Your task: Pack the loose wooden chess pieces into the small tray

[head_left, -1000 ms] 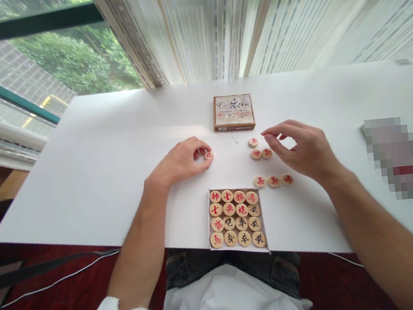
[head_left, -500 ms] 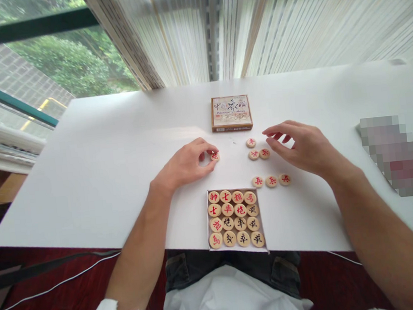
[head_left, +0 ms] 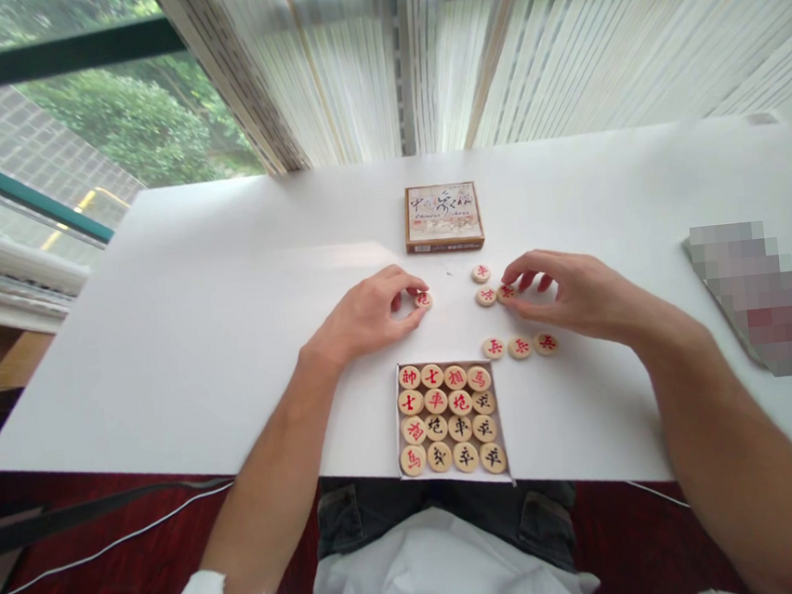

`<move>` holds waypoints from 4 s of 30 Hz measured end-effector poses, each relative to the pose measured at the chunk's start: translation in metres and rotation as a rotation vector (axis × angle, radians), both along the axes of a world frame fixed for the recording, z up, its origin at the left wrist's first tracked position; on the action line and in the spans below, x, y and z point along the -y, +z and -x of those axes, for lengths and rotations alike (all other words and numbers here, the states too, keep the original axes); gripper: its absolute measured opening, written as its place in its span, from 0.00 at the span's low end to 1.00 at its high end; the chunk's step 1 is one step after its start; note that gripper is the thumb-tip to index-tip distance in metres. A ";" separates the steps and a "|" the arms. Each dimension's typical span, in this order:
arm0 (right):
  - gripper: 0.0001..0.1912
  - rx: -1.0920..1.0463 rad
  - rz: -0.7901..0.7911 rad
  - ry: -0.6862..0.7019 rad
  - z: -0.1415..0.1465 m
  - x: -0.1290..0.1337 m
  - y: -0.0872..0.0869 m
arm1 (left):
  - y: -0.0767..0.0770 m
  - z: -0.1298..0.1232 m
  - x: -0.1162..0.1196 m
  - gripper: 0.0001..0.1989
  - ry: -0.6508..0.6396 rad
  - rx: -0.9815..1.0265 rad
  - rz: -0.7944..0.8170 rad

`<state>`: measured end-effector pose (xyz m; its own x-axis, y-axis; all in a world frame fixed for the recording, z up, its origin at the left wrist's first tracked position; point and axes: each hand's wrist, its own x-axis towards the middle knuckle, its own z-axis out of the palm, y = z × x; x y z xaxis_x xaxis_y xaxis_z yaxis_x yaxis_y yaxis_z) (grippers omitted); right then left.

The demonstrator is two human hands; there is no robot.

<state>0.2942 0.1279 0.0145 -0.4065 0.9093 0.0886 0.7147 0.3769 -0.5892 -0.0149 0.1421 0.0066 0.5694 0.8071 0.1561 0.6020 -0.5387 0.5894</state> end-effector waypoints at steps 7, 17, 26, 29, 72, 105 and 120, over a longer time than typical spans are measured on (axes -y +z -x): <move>0.08 0.011 -0.058 -0.016 0.000 0.000 0.000 | -0.002 0.000 -0.001 0.14 -0.009 0.010 -0.027; 0.09 -0.232 -0.284 0.077 0.030 0.016 0.009 | 0.007 -0.014 0.009 0.12 0.002 0.270 0.041; 0.11 -0.285 -0.454 0.171 0.056 0.031 0.008 | 0.011 -0.030 0.018 0.13 -0.032 0.533 0.382; 0.11 -0.296 -0.466 0.181 0.058 0.031 0.007 | 0.012 -0.030 0.018 0.12 -0.039 0.549 0.417; 0.05 0.164 -0.139 -0.015 0.006 0.007 0.000 | -0.003 -0.002 -0.001 0.11 0.013 0.038 -0.078; 0.08 -0.154 -0.234 0.110 0.049 0.027 0.000 | 0.007 -0.017 0.007 0.09 -0.052 0.285 -0.081; 0.06 -0.435 -0.012 0.137 0.060 0.033 0.002 | 0.012 -0.022 0.013 0.12 -0.103 0.414 0.098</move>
